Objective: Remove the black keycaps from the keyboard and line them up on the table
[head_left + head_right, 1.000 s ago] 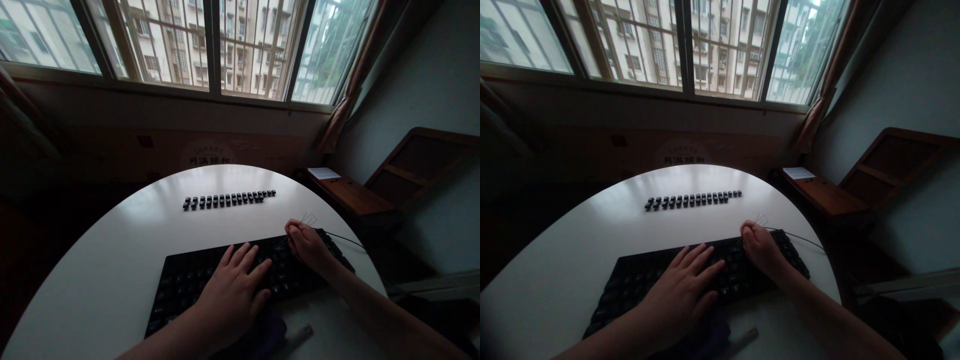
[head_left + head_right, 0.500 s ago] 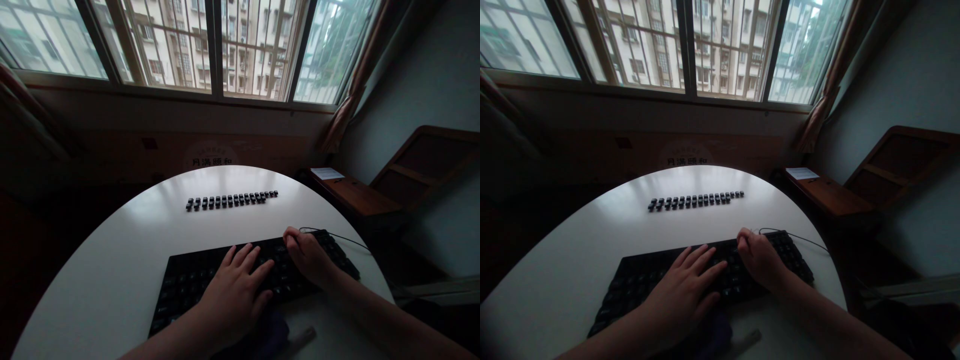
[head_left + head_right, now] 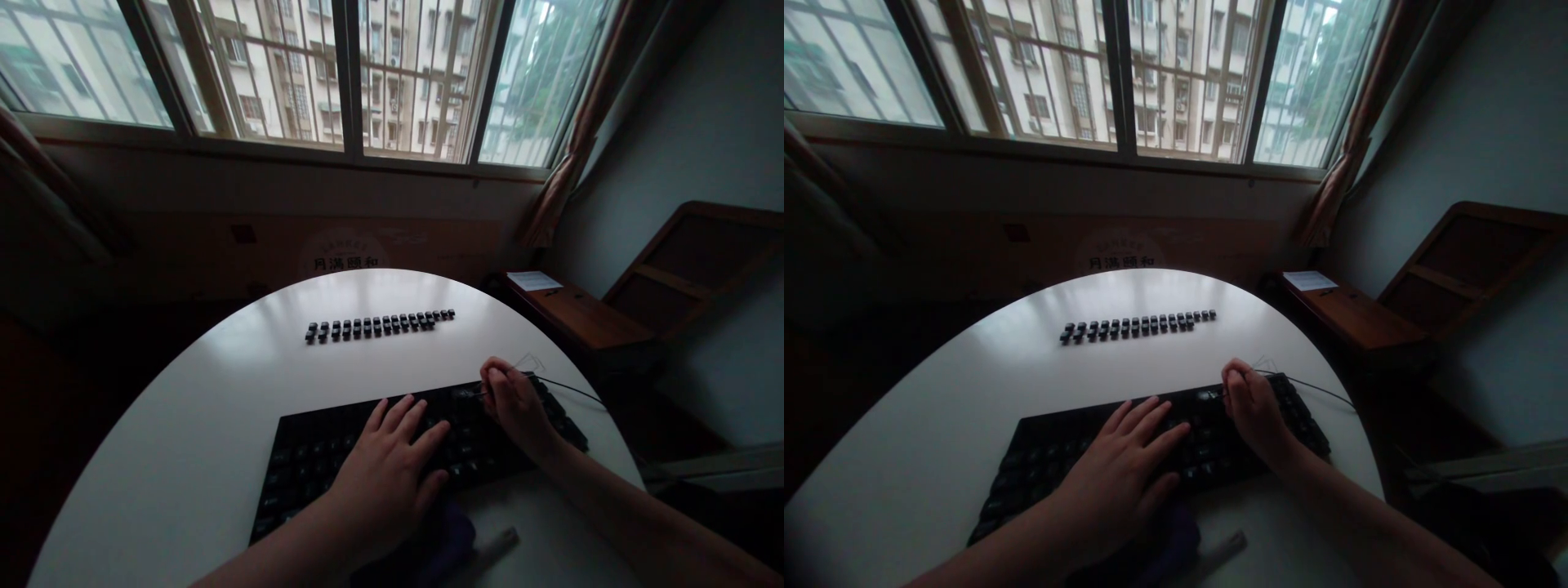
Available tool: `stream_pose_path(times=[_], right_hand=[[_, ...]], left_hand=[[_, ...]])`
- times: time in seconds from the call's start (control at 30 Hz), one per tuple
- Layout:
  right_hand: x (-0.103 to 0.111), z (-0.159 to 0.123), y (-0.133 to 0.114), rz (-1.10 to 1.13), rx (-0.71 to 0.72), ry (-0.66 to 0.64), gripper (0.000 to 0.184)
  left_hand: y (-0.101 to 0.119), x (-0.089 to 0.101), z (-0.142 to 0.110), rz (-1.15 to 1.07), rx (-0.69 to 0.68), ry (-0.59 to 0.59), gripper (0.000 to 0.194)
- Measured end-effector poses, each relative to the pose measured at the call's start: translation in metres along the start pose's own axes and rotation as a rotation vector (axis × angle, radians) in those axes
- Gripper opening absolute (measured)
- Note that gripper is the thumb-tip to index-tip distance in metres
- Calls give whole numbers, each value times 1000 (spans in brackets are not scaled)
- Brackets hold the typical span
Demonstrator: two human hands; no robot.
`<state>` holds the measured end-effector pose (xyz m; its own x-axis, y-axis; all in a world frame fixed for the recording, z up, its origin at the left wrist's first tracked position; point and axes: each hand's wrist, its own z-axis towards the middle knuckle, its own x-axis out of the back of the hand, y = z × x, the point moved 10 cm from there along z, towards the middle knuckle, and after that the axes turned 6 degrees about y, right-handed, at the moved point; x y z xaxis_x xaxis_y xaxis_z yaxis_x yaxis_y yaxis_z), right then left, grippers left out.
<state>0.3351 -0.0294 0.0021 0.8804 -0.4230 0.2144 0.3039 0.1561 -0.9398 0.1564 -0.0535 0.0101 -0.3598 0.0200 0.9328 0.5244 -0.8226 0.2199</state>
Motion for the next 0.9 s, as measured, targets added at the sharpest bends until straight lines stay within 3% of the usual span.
stream_pose_path(times=[0.1,0.2,0.3,0.43,0.57,0.73,0.9], right_hand=[[-2,-16,-36,-203,328,-57,22],[-14,-44,-74,-310,667,-172,19],[-24,-67,-98,-299,850,-273,17],[-39,-80,-103,-276,876,-387,16],[-42,-82,-98,-272,848,-378,19],[-30,-76,-90,-284,797,-227,17],[-7,-60,-95,-348,745,-44,32]], left_hand=[[0,5,2,-15,20,27,56],[-3,25,4,-40,71,156,52],[0,49,3,-65,50,289,43],[10,64,2,-97,-44,360,23],[16,73,0,-90,-142,435,11],[13,76,-1,-2,-154,473,13],[-3,84,-1,0,-56,499,10]])
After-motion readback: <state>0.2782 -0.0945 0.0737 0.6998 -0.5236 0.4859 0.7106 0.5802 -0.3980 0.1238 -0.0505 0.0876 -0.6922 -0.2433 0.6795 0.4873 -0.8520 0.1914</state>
